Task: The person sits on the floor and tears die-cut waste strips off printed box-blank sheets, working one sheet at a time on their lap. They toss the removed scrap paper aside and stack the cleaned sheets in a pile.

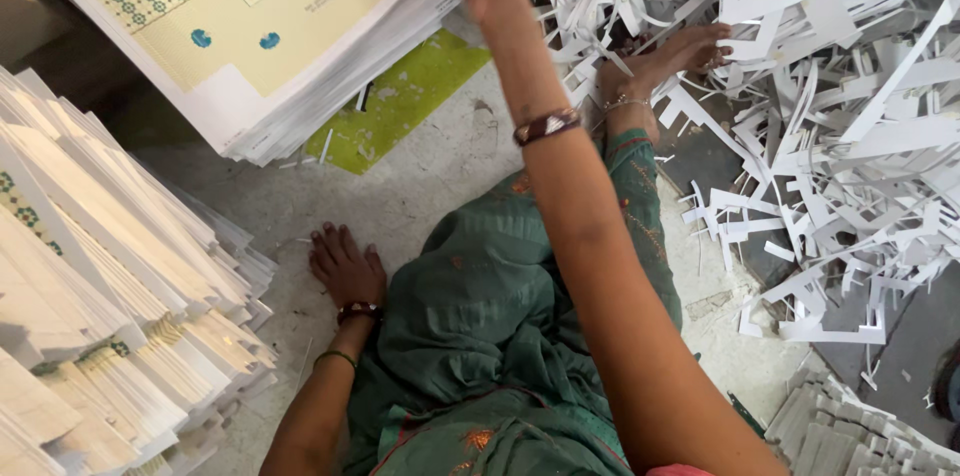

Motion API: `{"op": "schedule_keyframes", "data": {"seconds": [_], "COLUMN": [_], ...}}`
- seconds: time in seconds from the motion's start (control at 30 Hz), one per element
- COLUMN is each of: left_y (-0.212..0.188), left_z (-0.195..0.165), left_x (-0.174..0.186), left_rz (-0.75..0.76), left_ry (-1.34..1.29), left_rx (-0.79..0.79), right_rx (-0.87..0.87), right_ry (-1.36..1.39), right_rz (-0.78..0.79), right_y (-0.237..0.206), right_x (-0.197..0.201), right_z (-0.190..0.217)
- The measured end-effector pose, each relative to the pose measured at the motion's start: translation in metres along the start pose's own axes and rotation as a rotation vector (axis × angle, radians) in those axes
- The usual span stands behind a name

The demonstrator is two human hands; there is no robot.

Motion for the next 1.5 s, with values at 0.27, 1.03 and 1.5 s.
{"op": "schedule_keyframes", "data": {"seconds": [0.27, 1.03, 1.5], "left_y": [0.002, 0.081, -0.030], "left_z": [-0.004, -0.065, 0.026], "left_x": [0.007, 0.053, 0.076], "left_rz": [0.008, 0.143, 1.032], "left_ry": [0.053, -2.640, -1.251], "left_rx": [0.020, 0.146, 0.297], "right_rx": [0.066, 0.182, -0.024], "right_ry": [0.068, -0.209, -0.678], "right_rz": [0.120, -0.236, -0.378], "right_y": [-0.040, -0.381, -0.546], "right_x": [-0.053, 0.348, 0.517], "right_z": [-0.021, 0.032, -0.050]}}
Point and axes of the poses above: each hand's wrist, its own y-axis towards the middle knuckle, its own x-axis out of the back of the hand, z = x × y, the point moved 4 cm from there along y, towards the middle knuckle, and after that the axes turned 5 degrees about -y, right-handed, at the moved point
